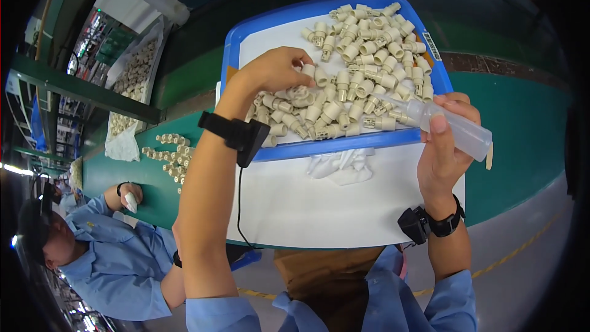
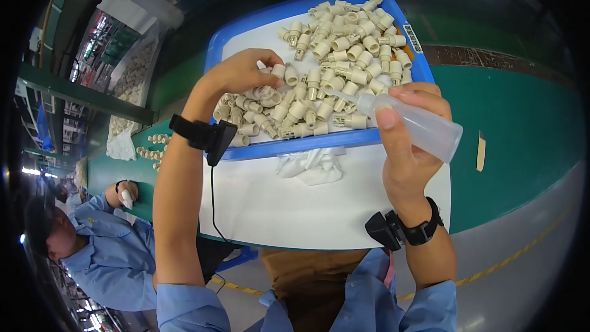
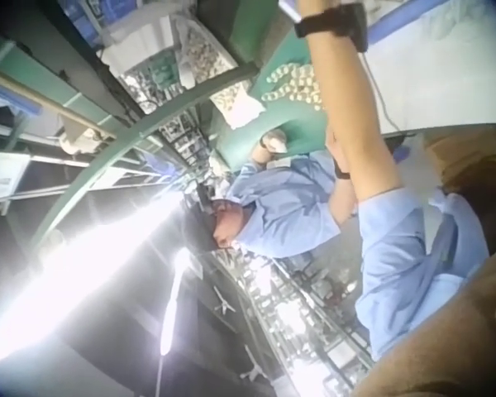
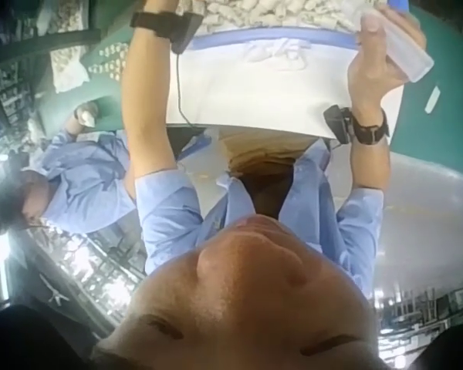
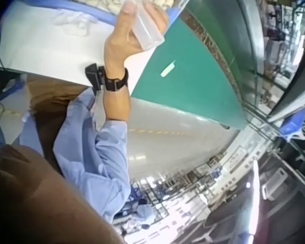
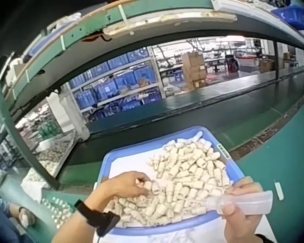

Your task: The person picks up a plastic component from a tray, applies liquid to it from a squeeze bottle, and wipes it with a cloth before setting it down.

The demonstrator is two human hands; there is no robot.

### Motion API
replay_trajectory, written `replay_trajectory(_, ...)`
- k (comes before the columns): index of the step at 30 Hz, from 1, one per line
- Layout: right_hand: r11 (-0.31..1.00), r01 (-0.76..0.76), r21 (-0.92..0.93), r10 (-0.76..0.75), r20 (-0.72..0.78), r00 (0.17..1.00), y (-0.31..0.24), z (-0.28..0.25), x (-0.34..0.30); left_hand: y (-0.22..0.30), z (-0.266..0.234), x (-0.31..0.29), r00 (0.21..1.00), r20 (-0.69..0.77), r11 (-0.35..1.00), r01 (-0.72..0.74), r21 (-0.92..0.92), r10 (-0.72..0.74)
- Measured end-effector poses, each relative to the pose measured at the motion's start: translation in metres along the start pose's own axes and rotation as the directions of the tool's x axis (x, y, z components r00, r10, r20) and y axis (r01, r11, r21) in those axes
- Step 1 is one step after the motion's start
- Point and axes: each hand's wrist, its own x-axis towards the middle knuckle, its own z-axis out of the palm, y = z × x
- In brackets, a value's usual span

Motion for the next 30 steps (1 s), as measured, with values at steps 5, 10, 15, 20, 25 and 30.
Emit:
replay_trajectory(5,1.000,-0.006,0.007,0.005,0.001,1.000,0.000,-0.002,0.000,0.019,-0.002,-0.033,0.994,0.024,0.993,0.106,-0.058,-0.105)
replay_trajectory(10,0.997,-0.059,0.045,0.061,-0.030,0.998,-0.005,0.004,-0.001,0.027,0.015,-0.084,0.902,-0.335,0.924,0.148,-0.353,-0.272)
replay_trajectory(15,0.989,-0.121,0.083,0.125,-0.037,0.992,-0.010,0.008,0.001,0.043,0.067,-0.149,0.795,-0.444,0.456,-0.242,-0.857,-0.413)
replay_trajectory(20,0.988,-0.087,0.126,0.067,0.153,0.986,-0.021,0.029,-0.004,0.049,0.124,-0.199,0.696,-0.546,0.626,-0.175,-0.759,-0.467)
replay_trajectory(25,0.993,-0.014,0.119,-0.038,0.420,0.907,-0.027,0.048,-0.013,0.056,0.143,-0.219,0.681,-0.463,0.391,-0.272,-0.879,-0.567)
replay_trajectory(30,0.980,-0.114,0.165,0.021,0.481,0.877,-0.018,0.044,-0.027,0.051,0.156,-0.217,0.597,-0.565,0.423,-0.376,-0.824,-0.570)
